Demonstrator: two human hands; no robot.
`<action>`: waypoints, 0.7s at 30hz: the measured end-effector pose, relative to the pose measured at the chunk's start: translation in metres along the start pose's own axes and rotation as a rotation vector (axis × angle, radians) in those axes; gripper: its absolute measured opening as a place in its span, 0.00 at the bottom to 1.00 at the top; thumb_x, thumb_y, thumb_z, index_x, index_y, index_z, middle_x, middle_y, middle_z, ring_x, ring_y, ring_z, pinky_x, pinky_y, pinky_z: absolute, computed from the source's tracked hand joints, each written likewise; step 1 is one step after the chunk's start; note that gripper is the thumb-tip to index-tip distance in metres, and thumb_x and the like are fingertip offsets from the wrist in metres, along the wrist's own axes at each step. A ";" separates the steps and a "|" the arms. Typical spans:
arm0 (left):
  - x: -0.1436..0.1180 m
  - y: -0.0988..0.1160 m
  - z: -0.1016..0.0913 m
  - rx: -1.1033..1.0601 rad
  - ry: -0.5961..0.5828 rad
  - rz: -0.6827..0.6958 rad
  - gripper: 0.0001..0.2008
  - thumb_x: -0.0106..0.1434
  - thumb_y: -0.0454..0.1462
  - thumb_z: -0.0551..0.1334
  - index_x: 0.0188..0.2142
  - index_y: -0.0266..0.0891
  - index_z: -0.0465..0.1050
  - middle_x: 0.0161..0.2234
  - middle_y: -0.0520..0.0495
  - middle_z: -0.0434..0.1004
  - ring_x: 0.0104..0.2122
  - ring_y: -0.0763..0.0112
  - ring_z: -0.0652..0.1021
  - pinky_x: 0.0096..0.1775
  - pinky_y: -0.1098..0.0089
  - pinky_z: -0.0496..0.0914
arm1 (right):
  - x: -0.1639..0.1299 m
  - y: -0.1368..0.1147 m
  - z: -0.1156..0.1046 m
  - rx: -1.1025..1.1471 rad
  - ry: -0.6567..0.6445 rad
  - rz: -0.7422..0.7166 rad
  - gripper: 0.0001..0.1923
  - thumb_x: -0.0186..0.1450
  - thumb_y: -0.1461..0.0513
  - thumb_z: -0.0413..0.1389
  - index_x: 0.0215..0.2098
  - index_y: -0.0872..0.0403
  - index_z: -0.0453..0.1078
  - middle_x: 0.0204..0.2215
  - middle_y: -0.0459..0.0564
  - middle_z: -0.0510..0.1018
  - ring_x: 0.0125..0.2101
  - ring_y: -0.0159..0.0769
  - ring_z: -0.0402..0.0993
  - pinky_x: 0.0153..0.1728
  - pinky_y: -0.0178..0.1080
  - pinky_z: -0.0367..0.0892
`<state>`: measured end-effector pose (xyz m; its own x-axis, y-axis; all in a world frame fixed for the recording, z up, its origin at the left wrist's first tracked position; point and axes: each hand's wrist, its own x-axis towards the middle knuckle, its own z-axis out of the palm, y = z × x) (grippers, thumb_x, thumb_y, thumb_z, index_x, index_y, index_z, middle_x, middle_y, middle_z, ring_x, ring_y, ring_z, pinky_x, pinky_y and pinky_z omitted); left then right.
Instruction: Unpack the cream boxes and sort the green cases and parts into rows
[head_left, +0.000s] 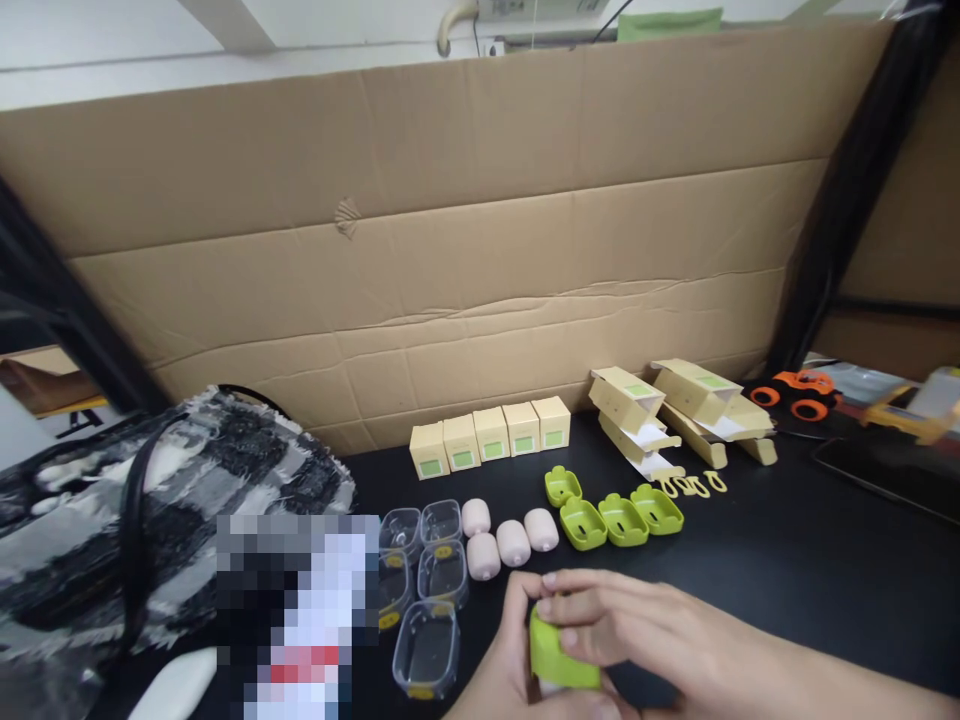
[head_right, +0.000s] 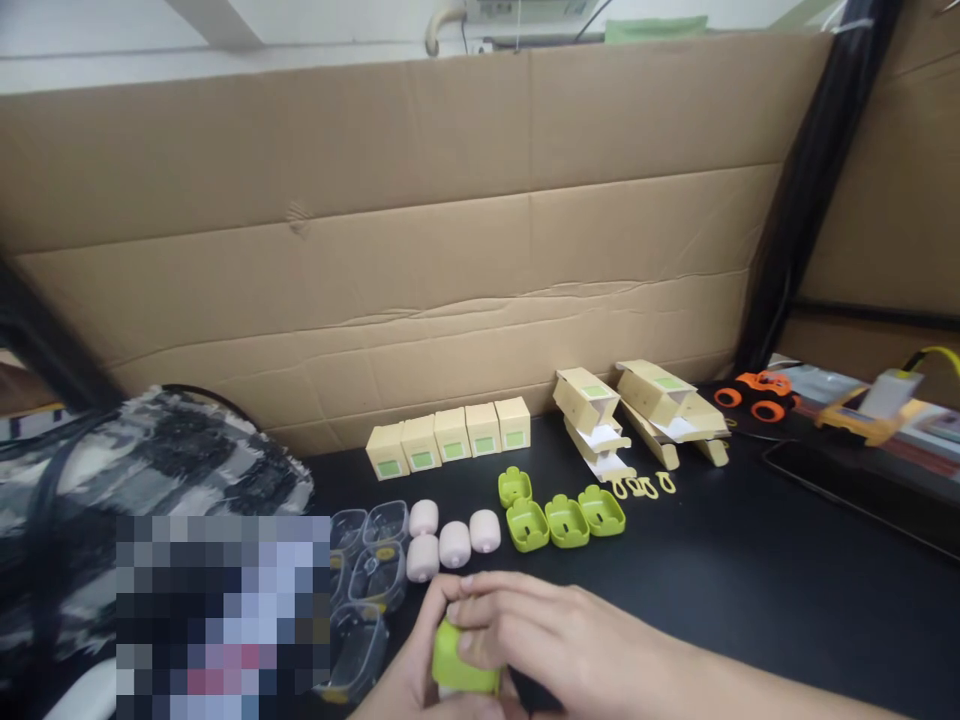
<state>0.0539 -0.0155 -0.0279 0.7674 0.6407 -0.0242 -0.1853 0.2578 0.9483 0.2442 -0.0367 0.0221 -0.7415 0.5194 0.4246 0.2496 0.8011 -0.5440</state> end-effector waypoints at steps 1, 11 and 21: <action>-0.001 0.001 0.001 0.009 0.010 0.021 0.30 0.53 0.45 0.71 0.44 0.41 0.53 0.29 0.55 0.68 0.25 0.81 0.68 0.28 0.75 0.57 | 0.000 0.000 0.002 -0.008 0.018 0.010 0.16 0.63 0.69 0.55 0.49 0.55 0.67 0.49 0.55 0.76 0.58 0.39 0.64 0.59 0.42 0.61; -0.003 -0.012 -0.001 0.007 0.153 0.086 0.37 0.48 0.45 0.73 0.55 0.46 0.61 0.48 0.44 0.71 0.42 0.63 0.75 0.43 0.66 0.67 | 0.009 -0.007 0.012 -0.149 -0.025 0.077 0.13 0.66 0.65 0.54 0.48 0.48 0.71 0.44 0.54 0.80 0.45 0.41 0.74 0.52 0.43 0.67; 0.005 -0.022 -0.016 0.068 0.094 0.009 0.42 0.46 0.52 0.71 0.54 0.44 0.53 0.41 0.47 0.73 0.44 0.59 0.77 0.50 0.61 0.64 | -0.003 -0.003 -0.007 0.249 -0.083 0.153 0.11 0.62 0.67 0.60 0.41 0.50 0.67 0.50 0.54 0.74 0.51 0.42 0.70 0.50 0.43 0.66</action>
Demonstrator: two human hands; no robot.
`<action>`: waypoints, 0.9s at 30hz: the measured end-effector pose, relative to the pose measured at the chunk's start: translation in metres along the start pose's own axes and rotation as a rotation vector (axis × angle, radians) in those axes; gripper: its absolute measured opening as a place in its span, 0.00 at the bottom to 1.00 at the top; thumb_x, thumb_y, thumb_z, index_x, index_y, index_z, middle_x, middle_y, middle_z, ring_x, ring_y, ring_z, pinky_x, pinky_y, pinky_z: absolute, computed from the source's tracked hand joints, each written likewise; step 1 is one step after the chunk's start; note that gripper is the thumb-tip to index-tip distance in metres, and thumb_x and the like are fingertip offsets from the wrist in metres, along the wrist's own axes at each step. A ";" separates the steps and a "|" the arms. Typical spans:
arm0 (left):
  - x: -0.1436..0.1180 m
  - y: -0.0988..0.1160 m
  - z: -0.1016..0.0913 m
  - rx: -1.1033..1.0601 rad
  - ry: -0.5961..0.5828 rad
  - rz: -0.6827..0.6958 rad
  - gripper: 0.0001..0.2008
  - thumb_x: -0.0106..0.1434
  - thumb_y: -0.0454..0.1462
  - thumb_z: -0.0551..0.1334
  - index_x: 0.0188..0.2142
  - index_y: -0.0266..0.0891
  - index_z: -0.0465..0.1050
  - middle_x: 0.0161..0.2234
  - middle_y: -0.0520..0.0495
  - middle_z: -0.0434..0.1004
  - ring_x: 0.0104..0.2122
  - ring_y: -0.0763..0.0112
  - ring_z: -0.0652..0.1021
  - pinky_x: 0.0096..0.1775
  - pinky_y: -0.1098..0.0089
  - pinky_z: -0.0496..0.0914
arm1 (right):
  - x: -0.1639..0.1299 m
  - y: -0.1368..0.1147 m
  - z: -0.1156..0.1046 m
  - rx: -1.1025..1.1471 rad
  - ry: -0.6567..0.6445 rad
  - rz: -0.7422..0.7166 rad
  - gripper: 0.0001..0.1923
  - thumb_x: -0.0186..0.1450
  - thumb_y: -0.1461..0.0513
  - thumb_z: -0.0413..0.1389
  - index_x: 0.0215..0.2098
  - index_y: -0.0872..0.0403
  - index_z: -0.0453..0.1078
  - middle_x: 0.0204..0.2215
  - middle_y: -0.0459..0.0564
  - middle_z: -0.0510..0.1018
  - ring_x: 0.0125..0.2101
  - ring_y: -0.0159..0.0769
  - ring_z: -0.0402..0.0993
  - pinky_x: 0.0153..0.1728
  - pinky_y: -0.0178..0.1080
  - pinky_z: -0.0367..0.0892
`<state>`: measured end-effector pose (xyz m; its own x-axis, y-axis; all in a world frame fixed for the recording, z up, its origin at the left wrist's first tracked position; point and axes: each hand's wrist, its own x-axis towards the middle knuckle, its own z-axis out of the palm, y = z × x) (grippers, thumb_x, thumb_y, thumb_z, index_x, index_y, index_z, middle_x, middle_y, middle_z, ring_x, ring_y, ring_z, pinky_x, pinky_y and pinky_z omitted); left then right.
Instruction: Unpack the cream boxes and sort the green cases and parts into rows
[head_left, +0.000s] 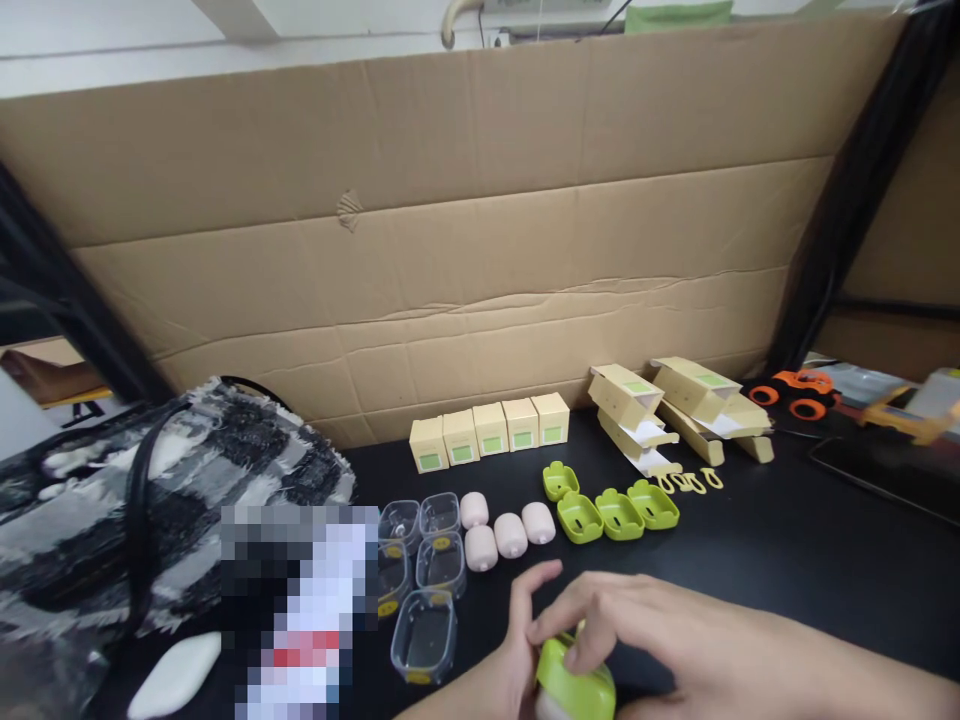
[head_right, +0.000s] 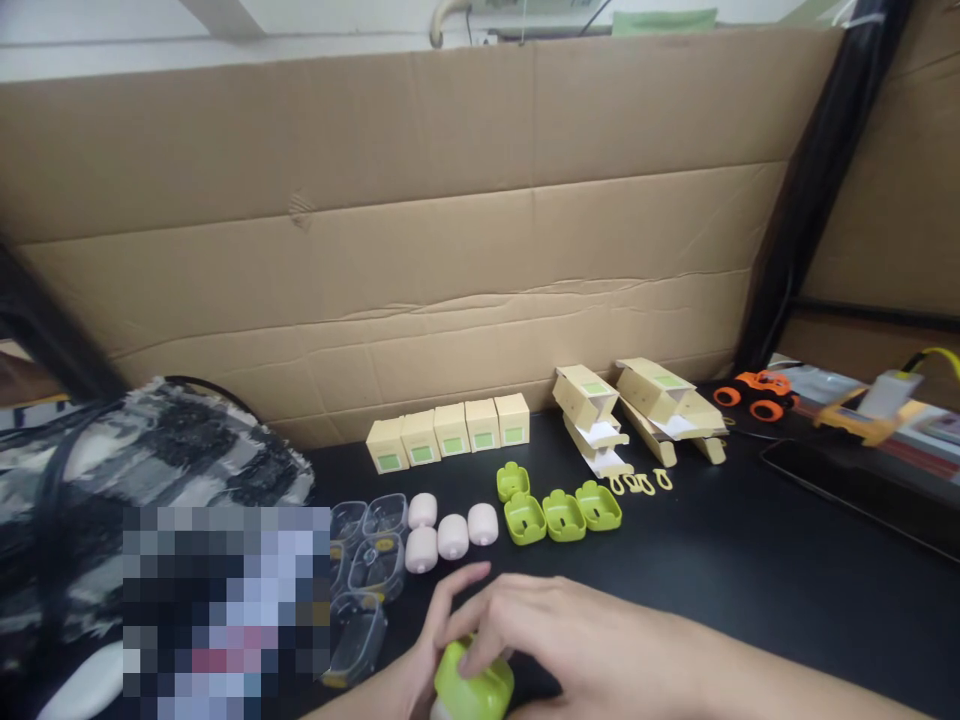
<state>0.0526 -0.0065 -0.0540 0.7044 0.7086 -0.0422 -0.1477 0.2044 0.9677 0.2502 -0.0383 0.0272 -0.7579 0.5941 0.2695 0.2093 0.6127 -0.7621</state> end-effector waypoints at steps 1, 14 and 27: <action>-0.002 0.004 0.001 -0.007 -0.064 -0.026 0.43 0.44 0.55 0.71 0.53 0.44 0.52 0.37 0.49 0.73 0.38 0.62 0.78 0.45 0.62 0.66 | -0.001 0.002 0.000 0.087 0.072 -0.012 0.12 0.60 0.67 0.61 0.40 0.50 0.65 0.49 0.53 0.74 0.50 0.42 0.70 0.49 0.44 0.66; 0.048 0.143 -0.027 1.125 0.083 0.042 0.21 0.56 0.34 0.66 0.49 0.39 0.65 0.43 0.46 0.72 0.48 0.60 0.73 0.50 0.59 0.66 | -0.012 0.044 0.026 0.268 0.463 0.127 0.17 0.62 0.56 0.60 0.42 0.46 0.57 0.42 0.49 0.68 0.42 0.41 0.69 0.42 0.43 0.64; 0.081 0.136 -0.064 1.211 -0.209 -0.109 0.11 0.63 0.39 0.62 0.44 0.37 0.71 0.45 0.46 0.75 0.42 0.64 0.77 0.43 0.58 0.73 | -0.007 0.050 0.034 0.293 0.527 0.219 0.17 0.61 0.56 0.60 0.41 0.49 0.57 0.43 0.50 0.69 0.43 0.40 0.70 0.42 0.40 0.66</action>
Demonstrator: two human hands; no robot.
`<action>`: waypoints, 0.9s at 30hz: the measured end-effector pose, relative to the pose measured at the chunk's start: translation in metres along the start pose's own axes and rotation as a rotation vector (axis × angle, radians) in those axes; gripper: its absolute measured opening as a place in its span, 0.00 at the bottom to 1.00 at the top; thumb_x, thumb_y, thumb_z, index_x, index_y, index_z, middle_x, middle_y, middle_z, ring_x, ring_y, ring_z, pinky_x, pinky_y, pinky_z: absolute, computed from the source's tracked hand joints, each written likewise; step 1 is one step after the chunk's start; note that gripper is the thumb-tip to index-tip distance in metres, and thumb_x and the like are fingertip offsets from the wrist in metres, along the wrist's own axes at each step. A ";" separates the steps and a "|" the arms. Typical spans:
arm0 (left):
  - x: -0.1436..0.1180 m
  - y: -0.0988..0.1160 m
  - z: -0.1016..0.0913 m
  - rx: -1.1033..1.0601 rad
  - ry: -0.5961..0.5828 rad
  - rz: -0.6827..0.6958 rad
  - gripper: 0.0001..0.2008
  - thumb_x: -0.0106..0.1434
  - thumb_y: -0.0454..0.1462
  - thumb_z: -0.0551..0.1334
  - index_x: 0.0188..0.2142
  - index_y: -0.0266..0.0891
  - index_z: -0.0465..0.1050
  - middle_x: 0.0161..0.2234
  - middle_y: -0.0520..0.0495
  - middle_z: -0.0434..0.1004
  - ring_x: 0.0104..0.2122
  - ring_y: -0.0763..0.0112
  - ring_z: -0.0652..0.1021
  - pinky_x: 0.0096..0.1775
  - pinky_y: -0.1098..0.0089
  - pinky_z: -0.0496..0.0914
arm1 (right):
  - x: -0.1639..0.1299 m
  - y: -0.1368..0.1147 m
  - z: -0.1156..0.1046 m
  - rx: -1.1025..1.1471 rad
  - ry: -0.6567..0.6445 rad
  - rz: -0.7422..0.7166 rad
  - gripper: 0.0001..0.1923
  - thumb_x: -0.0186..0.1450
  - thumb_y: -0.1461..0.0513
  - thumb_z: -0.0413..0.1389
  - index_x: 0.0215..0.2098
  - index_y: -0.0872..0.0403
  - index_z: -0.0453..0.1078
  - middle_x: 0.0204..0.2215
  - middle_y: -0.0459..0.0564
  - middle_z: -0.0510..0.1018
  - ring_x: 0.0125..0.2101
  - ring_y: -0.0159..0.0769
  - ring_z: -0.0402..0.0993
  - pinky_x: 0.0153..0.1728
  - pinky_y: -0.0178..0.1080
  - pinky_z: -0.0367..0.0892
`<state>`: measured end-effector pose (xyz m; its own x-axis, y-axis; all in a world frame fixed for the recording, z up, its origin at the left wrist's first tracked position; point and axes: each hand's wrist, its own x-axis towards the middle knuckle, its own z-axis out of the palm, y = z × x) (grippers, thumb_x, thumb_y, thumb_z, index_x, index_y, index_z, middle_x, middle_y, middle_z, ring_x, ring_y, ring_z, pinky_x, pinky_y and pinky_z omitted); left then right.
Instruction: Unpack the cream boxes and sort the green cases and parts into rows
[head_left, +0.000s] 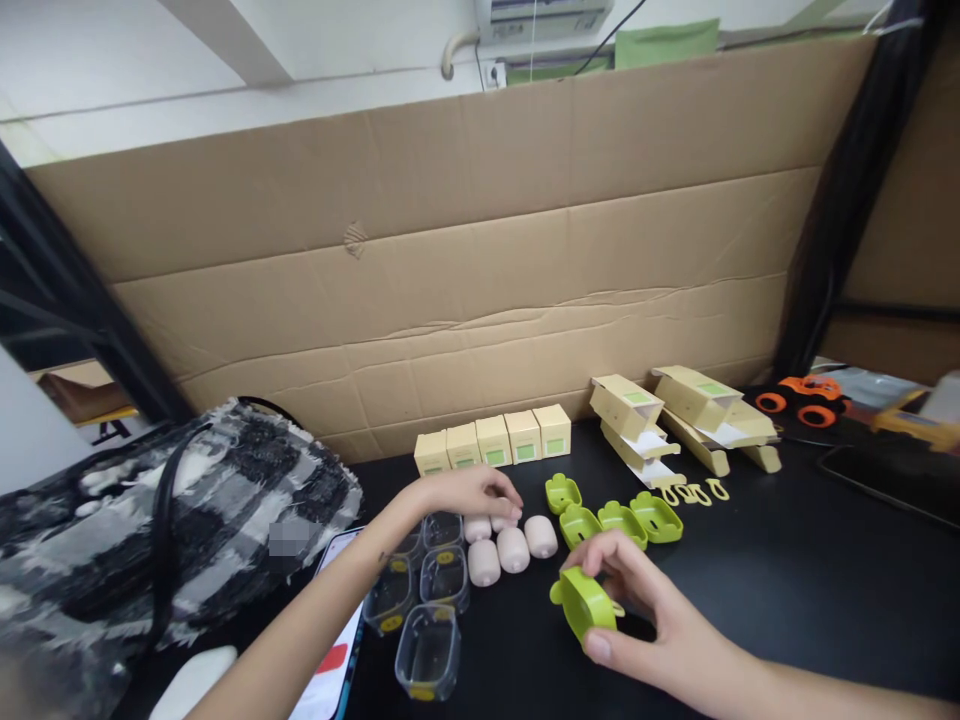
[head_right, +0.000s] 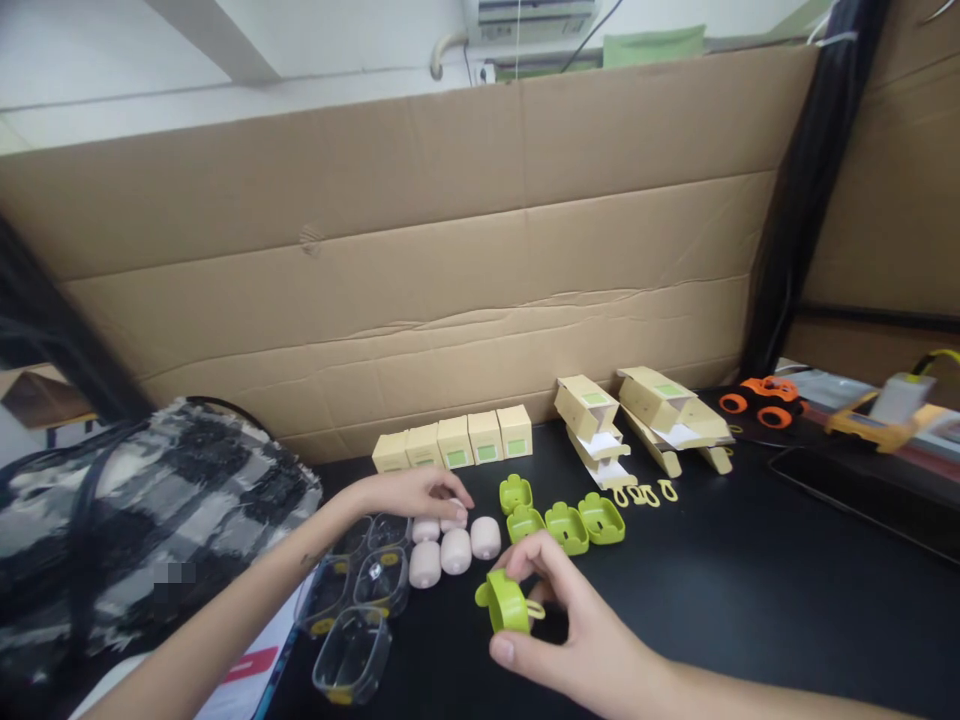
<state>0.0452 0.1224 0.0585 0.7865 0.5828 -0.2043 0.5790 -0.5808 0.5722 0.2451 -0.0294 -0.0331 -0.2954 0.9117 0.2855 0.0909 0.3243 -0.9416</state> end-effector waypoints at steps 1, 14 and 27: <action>-0.005 0.006 0.002 -0.015 0.103 0.009 0.10 0.63 0.38 0.62 0.44 0.38 0.71 0.46 0.46 0.74 0.44 0.63 0.75 0.46 0.58 0.71 | 0.000 -0.001 0.000 -0.002 0.019 -0.015 0.17 0.61 0.56 0.61 0.41 0.49 0.58 0.44 0.50 0.69 0.44 0.40 0.70 0.43 0.41 0.66; -0.055 0.057 0.134 -0.939 0.360 0.030 0.19 0.60 0.51 0.61 0.41 0.40 0.71 0.34 0.47 0.75 0.33 0.68 0.75 0.40 0.67 0.69 | -0.006 -0.021 -0.006 -0.285 0.033 -0.240 0.23 0.62 0.64 0.59 0.51 0.42 0.55 0.52 0.49 0.67 0.54 0.41 0.65 0.54 0.43 0.63; -0.050 0.045 0.150 -1.377 0.705 -0.114 0.19 0.42 0.47 0.75 0.32 0.41 0.80 0.32 0.49 0.81 0.30 0.69 0.79 0.30 0.72 0.73 | 0.013 -0.010 -0.008 0.203 0.000 0.162 0.18 0.65 0.47 0.54 0.41 0.54 0.68 0.30 0.45 0.69 0.32 0.32 0.68 0.37 0.37 0.66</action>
<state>0.0646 -0.0181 -0.0250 0.2679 0.9559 -0.1203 -0.3227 0.2067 0.9237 0.2480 -0.0183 -0.0184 -0.2924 0.9477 0.1281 -0.0557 0.1168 -0.9916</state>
